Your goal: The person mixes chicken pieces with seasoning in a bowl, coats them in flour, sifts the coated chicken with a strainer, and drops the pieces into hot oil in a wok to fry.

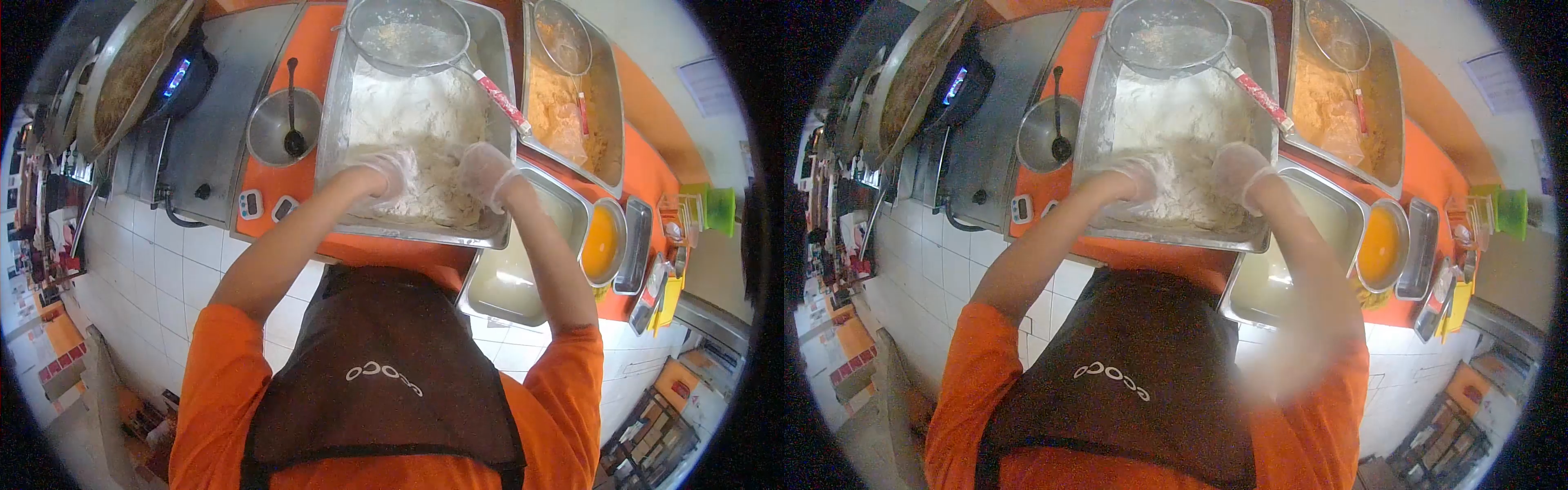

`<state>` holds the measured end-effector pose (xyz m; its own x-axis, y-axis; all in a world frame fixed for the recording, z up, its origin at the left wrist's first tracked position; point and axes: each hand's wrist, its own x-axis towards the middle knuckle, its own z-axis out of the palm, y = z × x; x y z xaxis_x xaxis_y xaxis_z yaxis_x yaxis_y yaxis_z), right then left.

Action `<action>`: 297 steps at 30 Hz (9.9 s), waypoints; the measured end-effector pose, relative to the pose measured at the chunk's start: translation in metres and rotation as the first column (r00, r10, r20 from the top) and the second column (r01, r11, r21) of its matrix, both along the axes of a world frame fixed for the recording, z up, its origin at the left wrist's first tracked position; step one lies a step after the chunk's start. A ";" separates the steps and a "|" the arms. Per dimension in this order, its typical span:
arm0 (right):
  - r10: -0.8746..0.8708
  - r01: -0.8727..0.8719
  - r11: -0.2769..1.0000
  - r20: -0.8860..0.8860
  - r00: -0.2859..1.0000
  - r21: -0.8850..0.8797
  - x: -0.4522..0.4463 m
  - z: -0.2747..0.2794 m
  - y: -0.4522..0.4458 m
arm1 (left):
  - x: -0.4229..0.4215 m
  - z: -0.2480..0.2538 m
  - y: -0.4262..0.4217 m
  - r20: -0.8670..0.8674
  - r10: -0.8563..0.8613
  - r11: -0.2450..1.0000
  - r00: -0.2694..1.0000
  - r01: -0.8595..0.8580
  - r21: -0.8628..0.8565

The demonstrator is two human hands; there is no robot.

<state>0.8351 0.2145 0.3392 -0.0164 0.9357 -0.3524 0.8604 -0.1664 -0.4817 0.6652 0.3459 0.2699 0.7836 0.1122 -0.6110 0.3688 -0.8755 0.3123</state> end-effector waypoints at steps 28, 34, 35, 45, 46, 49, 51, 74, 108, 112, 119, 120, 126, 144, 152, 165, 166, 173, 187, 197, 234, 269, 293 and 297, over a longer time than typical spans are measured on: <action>-0.082 0.079 0.984 0.010 0.997 0.161 -0.007 0.007 0.008 | -0.011 0.096 0.004 -0.074 0.397 0.911 0.915 -0.403 -0.089; -0.151 0.163 0.986 -0.197 0.969 0.045 -0.001 0.015 0.012 | -0.013 0.105 0.012 -0.034 0.388 0.916 0.921 -0.389 -0.098; -0.196 0.209 0.978 -0.283 0.939 0.016 0.003 0.009 0.012 | -0.012 0.104 0.013 -0.018 0.386 0.917 0.922 -0.385 -0.105; -0.013 -0.001 0.932 -0.036 0.999 -0.362 -0.048 -0.033 0.009 | -0.004 -0.049 -0.014 -0.165 0.478 0.726 0.863 -0.494 -0.479; 0.013 -0.035 0.935 -0.065 0.998 -0.352 -0.047 -0.045 0.008 | 0.006 -0.045 -0.016 -0.277 0.480 0.676 0.832 -0.552 -0.488; -0.063 0.016 0.958 -0.154 0.986 -0.287 -0.038 -0.073 0.009 | 0.007 -0.028 -0.007 -0.227 0.379 0.792 0.897 -0.441 -0.423; -0.313 0.255 0.937 -0.249 0.917 -0.237 -0.036 -0.073 0.000 | 0.000 -0.014 -0.001 -0.141 0.382 0.820 0.913 -0.406 -0.404; 0.000 0.005 0.999 -0.092 0.996 0.054 0.005 0.029 0.028 | -0.003 0.115 0.010 0.050 0.236 0.969 0.970 -0.232 -0.079; -0.018 0.002 0.986 -0.095 0.995 -0.166 0.008 0.027 0.045 | -0.011 0.110 0.021 0.060 0.338 0.941 0.939 -0.338 -0.004; 0.275 -0.314 0.939 0.242 0.930 0.139 0.029 -0.042 0.062 | -0.001 0.044 0.027 0.148 0.468 0.875 0.871 -0.480 0.061; 0.230 -0.244 0.969 0.231 0.946 0.036 -0.032 -0.059 0.038 | 0.002 0.005 0.009 -0.121 0.521 0.814 0.845 -0.534 -0.229; 0.317 -0.325 0.945 0.295 0.901 -0.024 -0.032 -0.058 0.037 | -0.001 0.020 0.008 -0.132 0.503 0.816 0.854 -0.520 -0.253; 0.290 -0.287 0.955 0.436 0.852 -0.075 -0.002 -0.033 0.039 | 0.007 -0.020 0.033 0.095 0.385 0.923 0.918 -0.383 -0.039; 0.374 -0.311 0.897 0.167 0.912 -0.313 -0.021 -0.062 0.007 | -0.004 -0.032 0.010 -0.001 0.367 0.886 0.930 -0.350 -0.305; -0.069 0.029 0.978 -0.191 0.979 -0.205 -0.025 -0.157 0.002 | 0.017 0.006 -0.030 -0.521 0.729 0.228 0.444 -0.875 -0.427; -0.453 0.338 0.891 -0.530 0.717 -0.304 -0.019 0.026 0.035 | 0.010 0.085 -0.003 -0.335 0.815 0.128 0.474 -0.710 -0.693; -0.310 0.317 0.946 -0.496 0.811 -0.073 -0.005 0.014 0.043 | 0.017 0.130 0.008 -0.329 0.831 0.140 0.449 -0.741 -0.657; -0.450 0.547 0.828 -0.732 0.511 -0.127 0.049 0.077 0.141 | 0.076 0.146 0.106 -0.053 0.916 0.225 0.398 -0.618 -0.753; 0.042 -0.001 0.860 -0.069 0.997 0.511 0.173 -0.060 0.257 | 0.095 0.114 0.159 0.017 0.952 0.158 0.306 -0.440 -0.884; -0.014 0.147 0.880 -0.284 0.959 0.452 0.106 -0.017 0.166 | 0.058 0.153 0.107 -0.104 0.980 -0.042 0.172 -0.331 -0.943; -0.030 0.017 0.994 -0.121 0.992 -0.108 -0.015 -0.050 0.015 | 0.000 -0.008 0.004 -0.125 0.183 0.983 0.975 -0.177 0.057; -0.313 0.523 0.844 -0.683 0.660 0.119 0.069 0.044 0.143 | 0.082 0.094 0.126 -0.110 0.981 -0.049 0.161 -0.346 -0.937; -0.022 0.030 0.992 -0.067 0.998 0.126 -0.058 -0.064 0.074 | -0.017 0.057 0.057 0.342 0.638 0.754 0.689 -0.649 -0.098; 0.180 -0.313 0.932 0.517 0.837 0.183 -0.065 -0.096 0.092 | -0.034 0.093 0.036 0.350 0.843 0.509 0.409 -0.819 -0.266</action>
<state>0.7697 0.3064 0.2435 -0.1487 0.9801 -0.1315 0.9884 0.1514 0.0113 0.6310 0.3815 0.3633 0.4749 0.8258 -0.3044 0.7422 -0.1899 0.6427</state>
